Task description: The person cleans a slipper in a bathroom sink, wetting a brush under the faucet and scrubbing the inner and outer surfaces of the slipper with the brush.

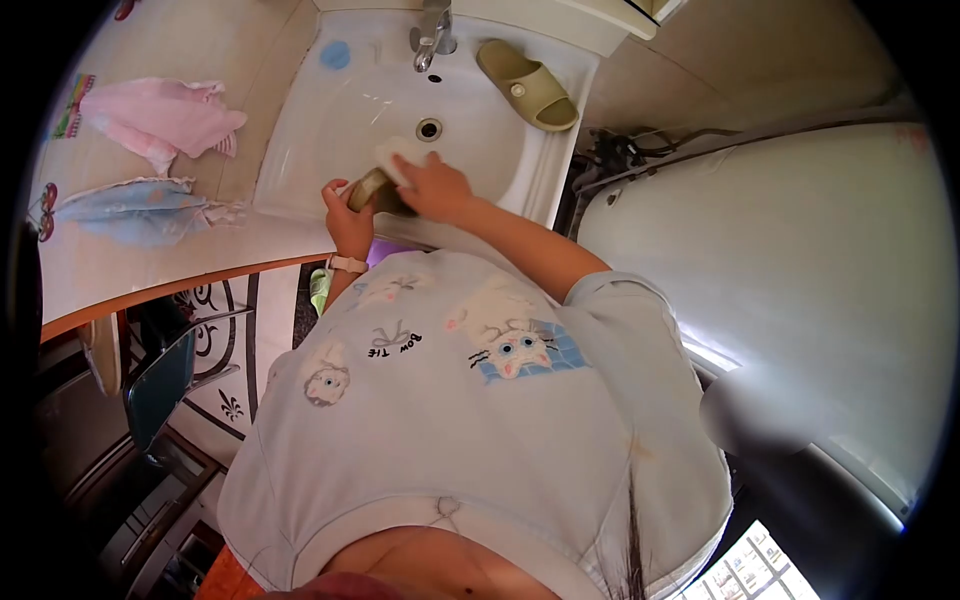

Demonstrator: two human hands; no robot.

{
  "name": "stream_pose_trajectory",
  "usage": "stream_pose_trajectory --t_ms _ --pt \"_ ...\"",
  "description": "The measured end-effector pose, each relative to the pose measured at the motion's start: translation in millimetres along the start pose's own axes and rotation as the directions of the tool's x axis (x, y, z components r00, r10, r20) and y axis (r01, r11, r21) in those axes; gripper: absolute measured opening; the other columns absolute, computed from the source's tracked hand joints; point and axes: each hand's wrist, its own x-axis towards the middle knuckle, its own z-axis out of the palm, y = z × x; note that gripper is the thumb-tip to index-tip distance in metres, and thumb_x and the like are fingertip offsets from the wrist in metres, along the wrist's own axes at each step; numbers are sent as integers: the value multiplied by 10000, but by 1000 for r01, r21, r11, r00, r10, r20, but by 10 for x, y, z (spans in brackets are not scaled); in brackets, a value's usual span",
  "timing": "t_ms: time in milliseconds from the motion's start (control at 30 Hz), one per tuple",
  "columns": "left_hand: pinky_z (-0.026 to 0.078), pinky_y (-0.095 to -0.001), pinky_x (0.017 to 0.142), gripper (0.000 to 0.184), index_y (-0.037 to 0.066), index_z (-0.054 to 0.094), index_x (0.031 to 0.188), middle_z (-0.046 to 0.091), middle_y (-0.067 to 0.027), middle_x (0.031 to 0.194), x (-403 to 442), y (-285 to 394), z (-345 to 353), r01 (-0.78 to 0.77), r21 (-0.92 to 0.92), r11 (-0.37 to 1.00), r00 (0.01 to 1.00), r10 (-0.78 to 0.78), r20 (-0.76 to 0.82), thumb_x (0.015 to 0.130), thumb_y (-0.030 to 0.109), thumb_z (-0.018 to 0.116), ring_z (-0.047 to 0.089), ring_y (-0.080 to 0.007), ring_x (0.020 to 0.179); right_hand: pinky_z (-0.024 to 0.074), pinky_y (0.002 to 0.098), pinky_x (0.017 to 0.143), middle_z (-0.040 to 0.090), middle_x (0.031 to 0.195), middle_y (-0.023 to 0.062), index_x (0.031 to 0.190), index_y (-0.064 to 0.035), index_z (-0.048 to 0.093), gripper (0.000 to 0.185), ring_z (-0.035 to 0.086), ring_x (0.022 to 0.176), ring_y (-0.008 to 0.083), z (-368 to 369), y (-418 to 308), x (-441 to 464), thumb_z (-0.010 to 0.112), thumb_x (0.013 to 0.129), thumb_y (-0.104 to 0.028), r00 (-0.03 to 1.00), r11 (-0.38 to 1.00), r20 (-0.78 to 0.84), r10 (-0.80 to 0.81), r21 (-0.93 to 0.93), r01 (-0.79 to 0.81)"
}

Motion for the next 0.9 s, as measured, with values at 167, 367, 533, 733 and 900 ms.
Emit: stream_pose_trajectory --t_ms 167,367,533,733,900 --pt "475 -398 645 469 62 352 1116 653 -147 871 167 149 -22 10 113 994 1000 -10 -3 749 103 641 622 -352 767 488 398 642 453 981 202 1326 -293 394 552 561 767 333 -156 -328 -195 553 799 -332 947 952 -127 -294 54 302" --pt "474 -400 653 491 63 339 1108 660 -132 890 211 134 82 -77 164 983 996 67 66 733 89 656 618 -354 775 486 410 648 464 957 192 1317 -238 408 550 560 759 330 -3 -211 -165 565 794 -309 968 991 -219 -119 33 129" --pt "476 -408 649 501 66 347 1094 662 -119 886 264 237 157 -121 177 977 987 99 130 712 97 669 617 -349 763 485 414 655 473 937 203 1323 -224 398 554 561 771 341 -109 -89 -104 548 800 -326 963 994 -252 -98 -66 84" --pt "484 -391 657 521 55 369 1095 662 -123 893 273 131 125 -98 94 991 987 84 139 687 80 692 621 -342 773 471 424 726 463 978 229 1347 -246 369 567 529 904 383 -39 -5 -191 525 814 -358 981 977 -98 -165 121 177" --pt "490 -327 689 451 27 429 1031 659 -170 892 98 -5 57 -36 33 999 985 30 171 687 59 719 649 -286 778 468 429 776 455 1112 267 1362 -242 339 555 536 959 398 41 118 -148 494 843 -362 999 986 -53 4 165 5"
